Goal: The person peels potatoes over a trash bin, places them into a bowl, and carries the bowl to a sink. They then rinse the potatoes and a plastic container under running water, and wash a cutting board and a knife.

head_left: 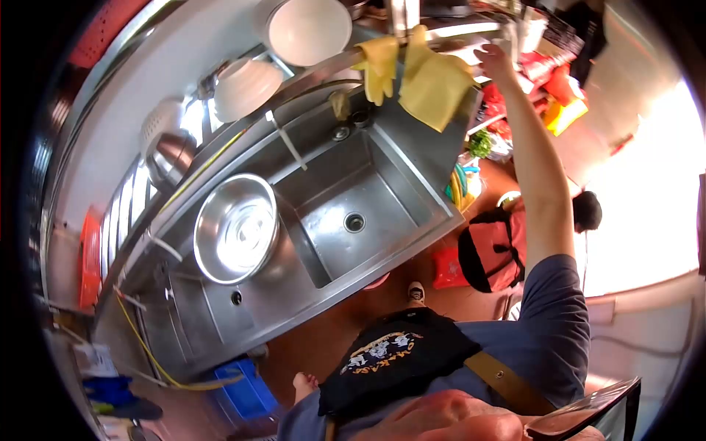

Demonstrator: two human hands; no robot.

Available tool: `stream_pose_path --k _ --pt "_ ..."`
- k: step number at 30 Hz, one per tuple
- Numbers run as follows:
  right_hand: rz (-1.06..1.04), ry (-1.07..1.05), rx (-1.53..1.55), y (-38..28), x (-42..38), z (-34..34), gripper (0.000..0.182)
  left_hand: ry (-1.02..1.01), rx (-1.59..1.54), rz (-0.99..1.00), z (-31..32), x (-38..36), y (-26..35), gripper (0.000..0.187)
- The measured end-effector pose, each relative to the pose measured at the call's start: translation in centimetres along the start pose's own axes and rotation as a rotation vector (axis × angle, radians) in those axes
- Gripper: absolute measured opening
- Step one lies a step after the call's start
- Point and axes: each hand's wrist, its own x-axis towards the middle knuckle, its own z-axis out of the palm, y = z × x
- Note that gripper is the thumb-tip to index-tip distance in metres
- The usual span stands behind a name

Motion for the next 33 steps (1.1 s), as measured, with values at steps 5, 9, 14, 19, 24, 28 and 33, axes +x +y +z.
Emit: stream_pose_path --k 5,9,14,19,24,28,33 --pt "-0.068 -0.208 -0.152 2.7 7.4 4.5 0.06 -0.044 0.003 0.07 4.3 -5.5 -4.5 0.021" --pt "-0.222 -0.053 -0.388 6.2 11.1 2.6 0.031 -0.183 0.324 0.191 4.3 -4.0 -6.2 0.032" --pt "-0.443 -0.036 -0.322 6.5 10.8 -0.5 0.03 0.104 -0.012 0.433 3.7 -9.8 -9.3 0.028" --pt "-0.46 0.167 -0.122 -4.4 -4.1 -1.7 0.03 0.198 -0.248 0.136 -2.3 -7.4 -19.0 0.024" --pt "-0.496 0.195 0.15 -13.6 -20.1 -1.6 0.03 0.171 -0.313 -0.083 -9.4 -0.3 -33.7 0.019" --pt "-0.523 0.08 0.393 -21.3 -32.5 1.8 0.03 0.271 -0.559 -0.41 -15.6 -1.6 -39.3 0.016" --pt "-0.477 -0.08 0.656 -29.8 -44.3 7.1 0.03 0.389 -0.747 -0.29 -22.8 1.0 -37.6 0.024"
